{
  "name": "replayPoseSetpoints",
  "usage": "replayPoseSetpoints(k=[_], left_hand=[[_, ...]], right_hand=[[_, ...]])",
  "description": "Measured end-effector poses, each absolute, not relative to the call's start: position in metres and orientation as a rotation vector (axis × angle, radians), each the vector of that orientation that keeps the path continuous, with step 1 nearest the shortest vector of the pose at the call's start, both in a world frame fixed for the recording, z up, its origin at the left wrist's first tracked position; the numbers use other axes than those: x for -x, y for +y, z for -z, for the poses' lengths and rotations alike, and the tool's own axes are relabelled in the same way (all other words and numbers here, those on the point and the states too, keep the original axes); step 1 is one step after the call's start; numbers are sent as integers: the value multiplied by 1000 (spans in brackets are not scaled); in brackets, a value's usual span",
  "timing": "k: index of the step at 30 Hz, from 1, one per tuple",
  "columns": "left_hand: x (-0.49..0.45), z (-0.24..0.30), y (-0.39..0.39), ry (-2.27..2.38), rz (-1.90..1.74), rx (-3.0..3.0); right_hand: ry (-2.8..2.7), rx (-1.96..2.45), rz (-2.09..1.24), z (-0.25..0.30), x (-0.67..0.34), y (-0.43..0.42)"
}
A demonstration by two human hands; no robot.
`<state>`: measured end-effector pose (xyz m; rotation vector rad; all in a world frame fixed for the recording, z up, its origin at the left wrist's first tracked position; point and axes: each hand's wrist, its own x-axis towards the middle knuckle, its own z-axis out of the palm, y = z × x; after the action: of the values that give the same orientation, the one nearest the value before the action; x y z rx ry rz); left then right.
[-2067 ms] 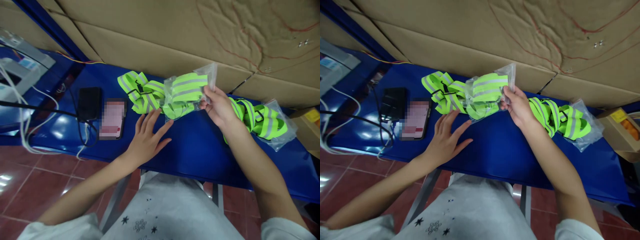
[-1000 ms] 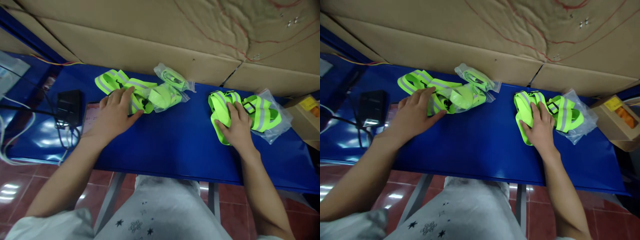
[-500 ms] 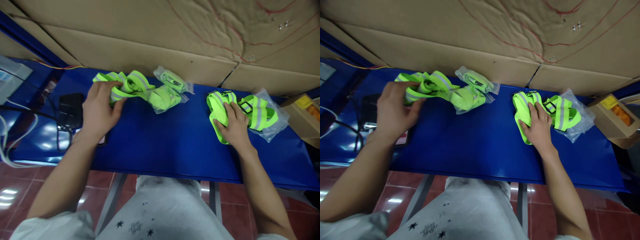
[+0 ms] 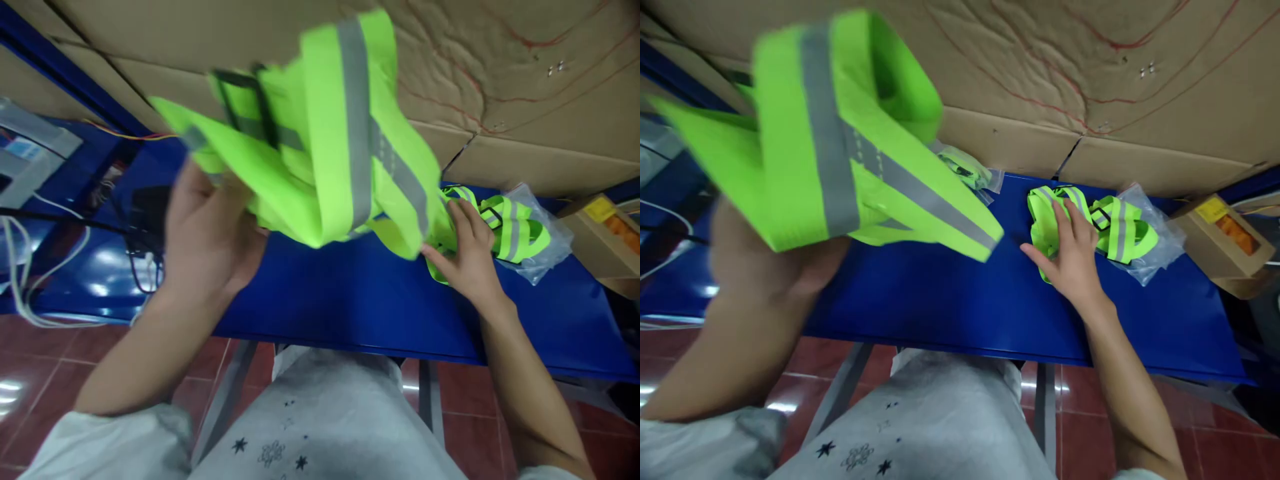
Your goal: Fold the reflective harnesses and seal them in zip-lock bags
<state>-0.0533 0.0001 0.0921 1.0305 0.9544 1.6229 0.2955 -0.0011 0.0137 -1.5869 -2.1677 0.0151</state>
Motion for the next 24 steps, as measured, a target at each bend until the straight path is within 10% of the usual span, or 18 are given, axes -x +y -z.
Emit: replayPoseSetpoints(k=[11,16,24], left_hand=[[31,-20,12,803,-882,-916],[47,-6,13,685,-720,-1227],[56,-6,16,747,-528,-1811]], right_hand=[[-1105,1201,-1676,-30,-231,-11],[-1159,1387,-1616,-16,-239,-2],[-2037,1956,-605,-12,-289,14]])
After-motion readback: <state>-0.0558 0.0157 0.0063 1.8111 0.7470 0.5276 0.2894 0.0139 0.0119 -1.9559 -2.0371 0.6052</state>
